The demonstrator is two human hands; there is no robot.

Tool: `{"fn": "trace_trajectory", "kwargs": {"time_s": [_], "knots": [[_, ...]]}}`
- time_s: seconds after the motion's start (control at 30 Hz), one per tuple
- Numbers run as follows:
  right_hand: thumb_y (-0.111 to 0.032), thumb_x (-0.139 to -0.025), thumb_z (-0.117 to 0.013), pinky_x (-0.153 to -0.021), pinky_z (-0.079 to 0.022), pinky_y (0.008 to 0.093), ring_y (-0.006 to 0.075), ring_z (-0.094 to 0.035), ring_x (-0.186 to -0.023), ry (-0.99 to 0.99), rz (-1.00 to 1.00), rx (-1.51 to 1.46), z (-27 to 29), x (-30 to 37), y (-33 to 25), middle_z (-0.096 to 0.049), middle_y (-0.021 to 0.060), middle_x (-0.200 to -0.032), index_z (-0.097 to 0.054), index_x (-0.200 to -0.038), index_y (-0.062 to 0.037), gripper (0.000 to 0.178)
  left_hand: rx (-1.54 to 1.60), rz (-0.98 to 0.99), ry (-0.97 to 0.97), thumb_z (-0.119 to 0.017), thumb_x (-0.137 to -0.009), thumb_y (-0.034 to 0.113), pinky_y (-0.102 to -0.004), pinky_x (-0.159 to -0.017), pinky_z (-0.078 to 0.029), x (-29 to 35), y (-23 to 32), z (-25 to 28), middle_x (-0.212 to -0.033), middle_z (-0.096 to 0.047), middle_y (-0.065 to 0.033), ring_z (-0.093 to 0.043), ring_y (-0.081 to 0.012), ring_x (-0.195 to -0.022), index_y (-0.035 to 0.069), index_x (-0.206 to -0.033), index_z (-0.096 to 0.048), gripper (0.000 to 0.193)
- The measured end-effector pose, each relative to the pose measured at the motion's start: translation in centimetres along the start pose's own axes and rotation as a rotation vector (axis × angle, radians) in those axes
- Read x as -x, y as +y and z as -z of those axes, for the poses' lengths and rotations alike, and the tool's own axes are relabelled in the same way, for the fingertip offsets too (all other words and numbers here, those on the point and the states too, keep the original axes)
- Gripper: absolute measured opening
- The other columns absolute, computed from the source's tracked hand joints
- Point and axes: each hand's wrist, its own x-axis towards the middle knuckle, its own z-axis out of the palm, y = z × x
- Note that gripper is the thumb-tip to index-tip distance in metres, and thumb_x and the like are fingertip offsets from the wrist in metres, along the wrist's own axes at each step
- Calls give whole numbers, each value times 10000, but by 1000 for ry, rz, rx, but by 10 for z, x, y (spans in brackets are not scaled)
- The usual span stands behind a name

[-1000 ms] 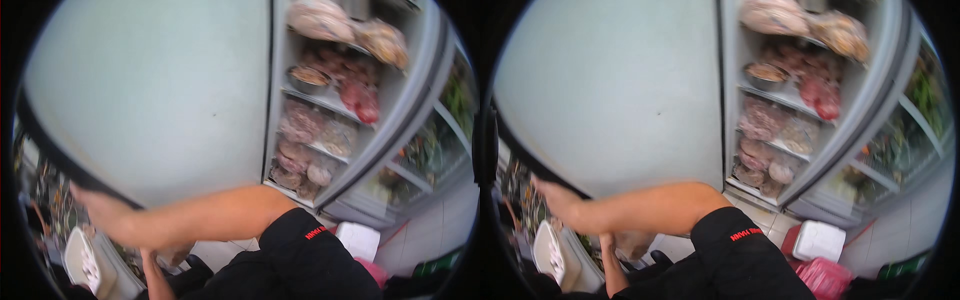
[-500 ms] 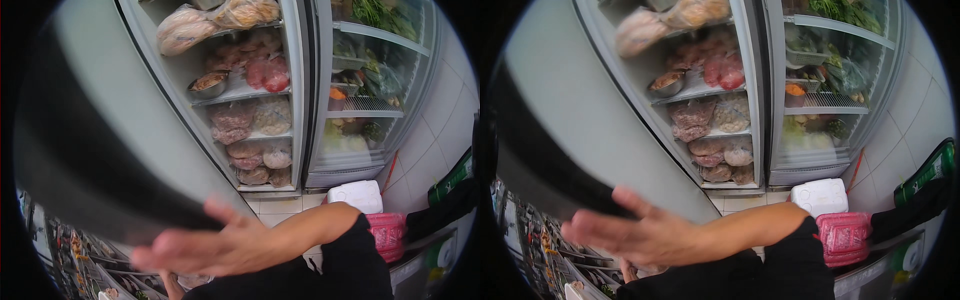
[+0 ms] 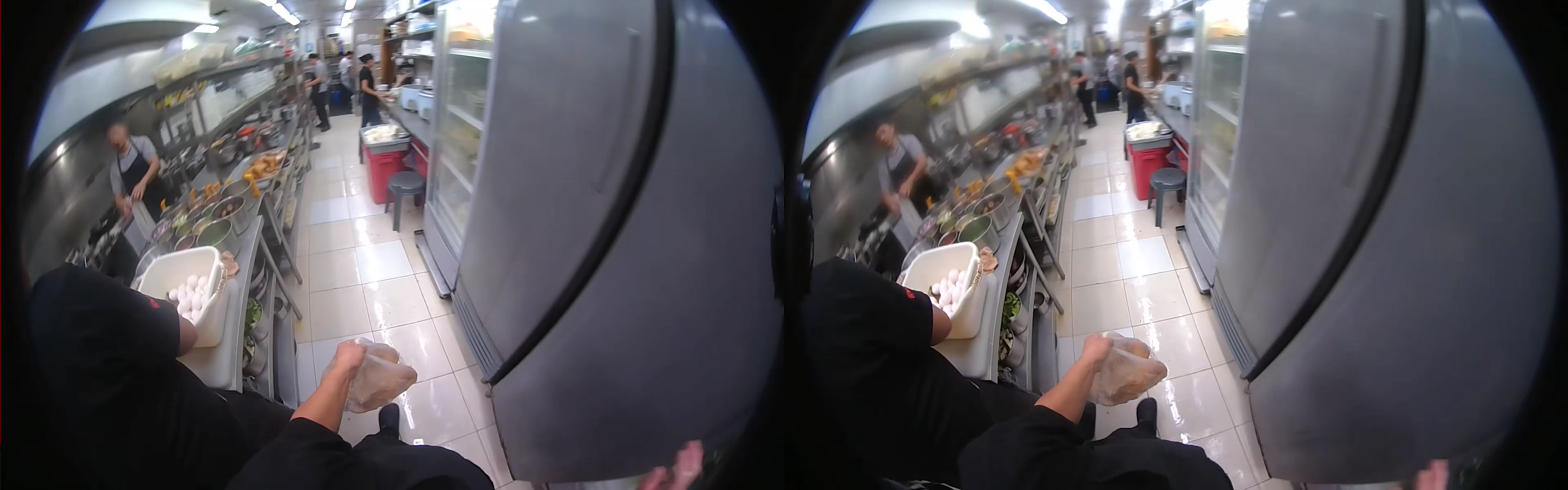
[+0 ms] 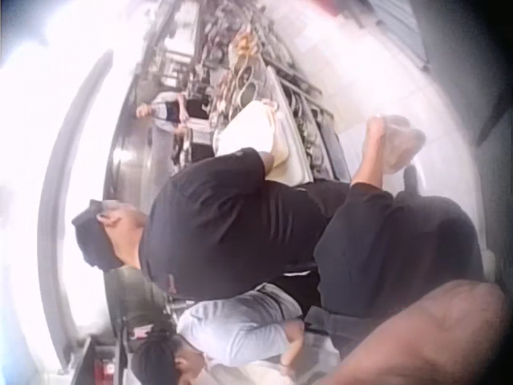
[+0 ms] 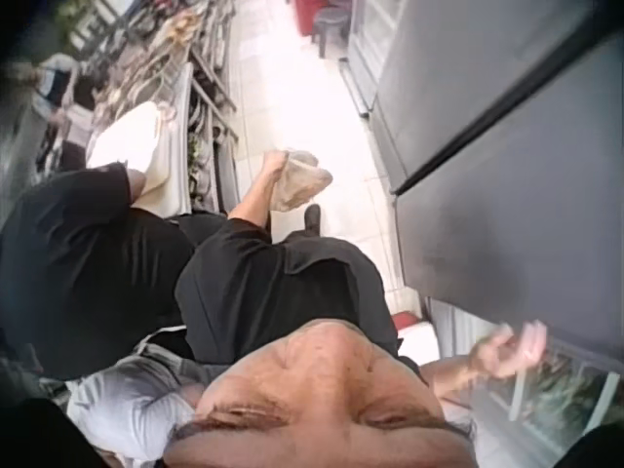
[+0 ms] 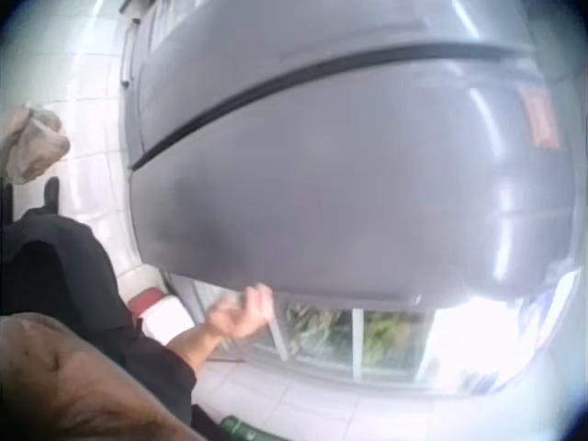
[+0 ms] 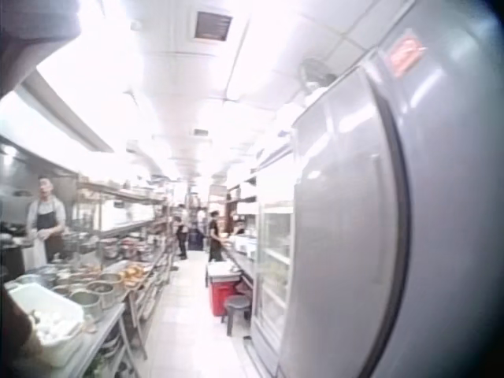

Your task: The person washes a metal bowl in a sink, wipes down a prep surface with a cloth, and organizes pieces of cooked chicken on a large metal tray by hand. They retrieve additional chicken from a refrigerator and place it onto the tray.

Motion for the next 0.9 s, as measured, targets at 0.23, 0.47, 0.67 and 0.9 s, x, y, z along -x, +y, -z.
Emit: {"fn": "trace_trajectory", "kwargs": {"time_s": [0.23,0.47,0.67,0.9], "knots": [[-45,-760,-774,-826,-534,374,278,-666,-925,-619,-78,-639,-239,-8,-128,-702,116,-962,-704,-932,-33,185,16,-76,47,-581,-789,303,-432,-935,-486,-117,-17,2,-1050,-666,-275,-641,-388,-1015,-60,-998,-691,433],[-135,-850,-719,-795,-530,371,319,-655,-864,-903,-449,-808,-410,-21,-148,-678,169,-975,-679,-988,-11,190,-97,-70,87,-574,-801,335,-447,-920,-490,-233,49,27,-1073,-668,-255,-643,-397,-1000,-62,-1000,-689,459],[-389,-868,-671,-726,-522,452,376,-669,-795,-1380,-450,-514,-554,224,-52,-708,174,-835,-678,-1021,-80,345,583,47,53,-604,-823,137,-376,-617,-491,-331,129,83,-734,-608,-103,-580,-216,-650,-26,-876,-644,176],[-422,-882,-660,-658,-525,458,344,-674,-714,-1756,-1041,-569,-801,171,-77,-724,127,-814,-673,-1059,-116,354,650,66,285,-609,-807,187,-345,-633,-461,-393,216,213,-718,-600,-93,-541,-188,-676,-19,-758,-605,212]]}}
